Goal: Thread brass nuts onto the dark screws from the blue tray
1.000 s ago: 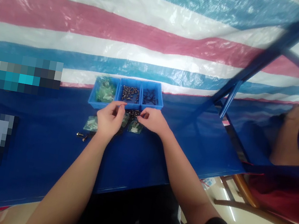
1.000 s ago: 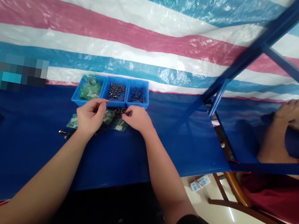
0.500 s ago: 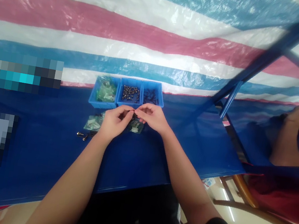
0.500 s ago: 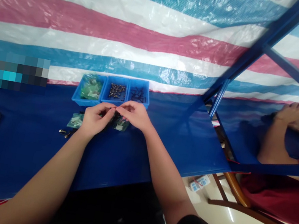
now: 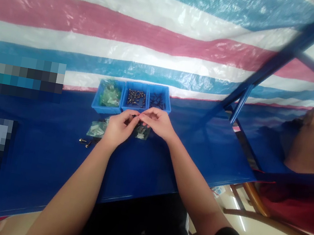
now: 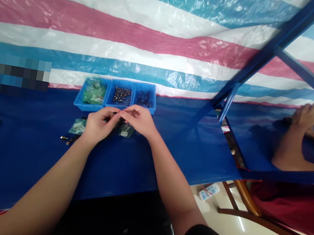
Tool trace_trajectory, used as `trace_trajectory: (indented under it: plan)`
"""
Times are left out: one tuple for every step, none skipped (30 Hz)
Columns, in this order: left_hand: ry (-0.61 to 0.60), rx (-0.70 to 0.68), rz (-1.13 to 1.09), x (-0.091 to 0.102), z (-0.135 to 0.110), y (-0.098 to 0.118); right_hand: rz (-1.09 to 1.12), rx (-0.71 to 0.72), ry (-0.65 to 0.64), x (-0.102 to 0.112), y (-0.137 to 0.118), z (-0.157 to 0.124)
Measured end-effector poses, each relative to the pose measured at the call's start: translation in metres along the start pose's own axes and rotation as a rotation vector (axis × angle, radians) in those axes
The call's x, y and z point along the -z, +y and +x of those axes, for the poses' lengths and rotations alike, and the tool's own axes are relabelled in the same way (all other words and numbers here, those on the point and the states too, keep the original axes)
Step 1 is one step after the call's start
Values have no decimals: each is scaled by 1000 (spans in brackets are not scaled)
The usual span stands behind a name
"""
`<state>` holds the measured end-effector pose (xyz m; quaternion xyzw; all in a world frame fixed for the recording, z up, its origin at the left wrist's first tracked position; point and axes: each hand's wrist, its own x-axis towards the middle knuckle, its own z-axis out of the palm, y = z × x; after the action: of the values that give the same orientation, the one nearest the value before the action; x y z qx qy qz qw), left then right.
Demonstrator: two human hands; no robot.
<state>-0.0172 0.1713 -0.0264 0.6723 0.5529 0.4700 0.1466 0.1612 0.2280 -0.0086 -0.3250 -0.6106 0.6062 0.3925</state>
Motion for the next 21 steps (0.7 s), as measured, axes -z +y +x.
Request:
trace_trajectory:
  plan:
    - [-2, 4, 14, 0, 1, 0, 11, 29, -7, 0, 1, 0]
    - [-5, 7, 24, 1, 1, -1, 16, 57, -10, 0, 3, 1]
    - [-10, 7, 30, 1, 2, -1, 17, 81, -13, -1, 5, 1]
    - [-15, 6, 34, 2, 2, -2, 11, 98, -14, -1, 7, 1]
    - [-20, 4, 34, 2, 3, -3, -2, 115, -8, -1, 9, 1]
    - [-23, 3, 35, 3, 3, -4, -13, 122, -10, -2, 11, 2]
    - [-25, 3, 35, 3, 3, -5, -28, 127, -10, -2, 13, 1]
    - [-26, 3, 33, 3, 3, -5, -48, 132, -7, -2, 13, 1]
    - [-26, 4, 29, 3, 3, -6, -70, 139, -3, -2, 13, 1]
    - [-26, 6, 25, 3, 3, -7, -95, 152, 7, -3, 13, 0]
    - [-24, 10, 19, 3, 2, -7, -122, 166, 20, -3, 12, -1]
    - [-23, 16, 12, 3, 2, -7, -146, 177, 32, -3, 11, -1]
    - [-23, 24, 4, 3, 2, -7, -166, 183, 42, -3, 10, -2]
    - [-21, 35, -6, 2, 2, -7, -181, 182, 51, -3, 9, -2]
    - [-20, 47, -17, 2, 2, -6, -189, 174, 60, -2, 8, -2]
    - [-17, 57, -28, 2, 2, -5, -189, 162, 68, -2, 8, -2]
    - [-11, 64, -37, 2, 2, -5, -183, 153, 73, -2, 8, -1]
    - [-2, 66, -42, 2, 2, -4, -172, 147, 77, -2, 9, -1]
    - [6, 62, -43, 2, 2, -3, -158, 142, 78, -1, 10, 0]
    - [11, 55, -41, 2, 2, -2, -143, 139, 77, -1, 11, 0]
    - [14, 47, -37, 2, 2, -1, -130, 136, 76, -2, 12, 1]
